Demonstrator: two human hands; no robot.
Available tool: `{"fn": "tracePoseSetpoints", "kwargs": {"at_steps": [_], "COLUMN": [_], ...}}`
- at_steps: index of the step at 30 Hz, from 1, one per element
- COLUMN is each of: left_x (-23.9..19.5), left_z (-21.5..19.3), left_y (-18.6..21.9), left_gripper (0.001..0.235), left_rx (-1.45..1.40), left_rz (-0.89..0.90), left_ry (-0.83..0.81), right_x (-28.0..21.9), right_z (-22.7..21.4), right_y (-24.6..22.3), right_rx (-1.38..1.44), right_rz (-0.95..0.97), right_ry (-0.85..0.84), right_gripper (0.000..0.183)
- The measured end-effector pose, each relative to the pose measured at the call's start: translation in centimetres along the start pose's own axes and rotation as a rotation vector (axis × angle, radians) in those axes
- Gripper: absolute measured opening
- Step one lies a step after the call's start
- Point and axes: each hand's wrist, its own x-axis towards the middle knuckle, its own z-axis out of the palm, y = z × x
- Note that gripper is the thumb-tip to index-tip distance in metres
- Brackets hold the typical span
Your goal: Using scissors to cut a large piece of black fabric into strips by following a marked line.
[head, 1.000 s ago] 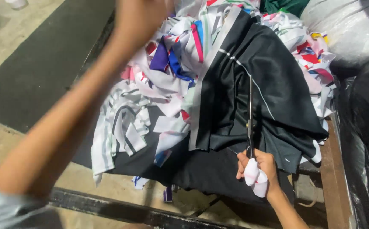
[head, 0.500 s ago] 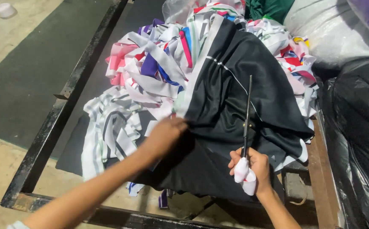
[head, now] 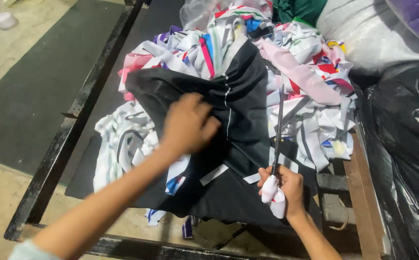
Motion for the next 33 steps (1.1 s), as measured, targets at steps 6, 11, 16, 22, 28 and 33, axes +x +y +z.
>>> {"fn": "tracePoseSetpoints", "kwargs": {"at_steps": [6,11,16,22,28,33], "left_x": [-6.5,-4.5,-2.4,-7.3,-8.7,-9.0], "left_z": [5.6,5.4,2.5,0.9,-1.2,-3.0], "left_y": [6.9,1.9,-4.0,0.8,5.0,9.1], "left_gripper": [0.092,0.092,0.092,0.064,0.020,0.027], "left_rx": [-0.051,-0.091,-0.139,-0.295,-0.527,-0.668], "left_rz": [0.003,0.177,0.204,0.228,0.364,0.440], "left_ry": [-0.285,-0.247,-0.362,-0.178,-0.096,-0.077], "right_x": [0.1,0.4,0.8,0.9,0.7,0.2], "right_z": [-0.6,-1.1,-0.8,-0.3,0.1,-0.2], "right_y": [-0.9,-0.6,-0.8,-1.1,-0.4,3.2], "right_rx": [-0.115,-0.058,-0.048,0.020,-0.079,0.186], "right_rz": [-0.192,-0.072,-0.106,0.003,-0.054,-0.057], "right_ry": [0.025,0.006,0.006,-0.014,-0.051,-0.110], "right_gripper": [0.032,0.024,0.017,0.016,0.018,0.013]}}
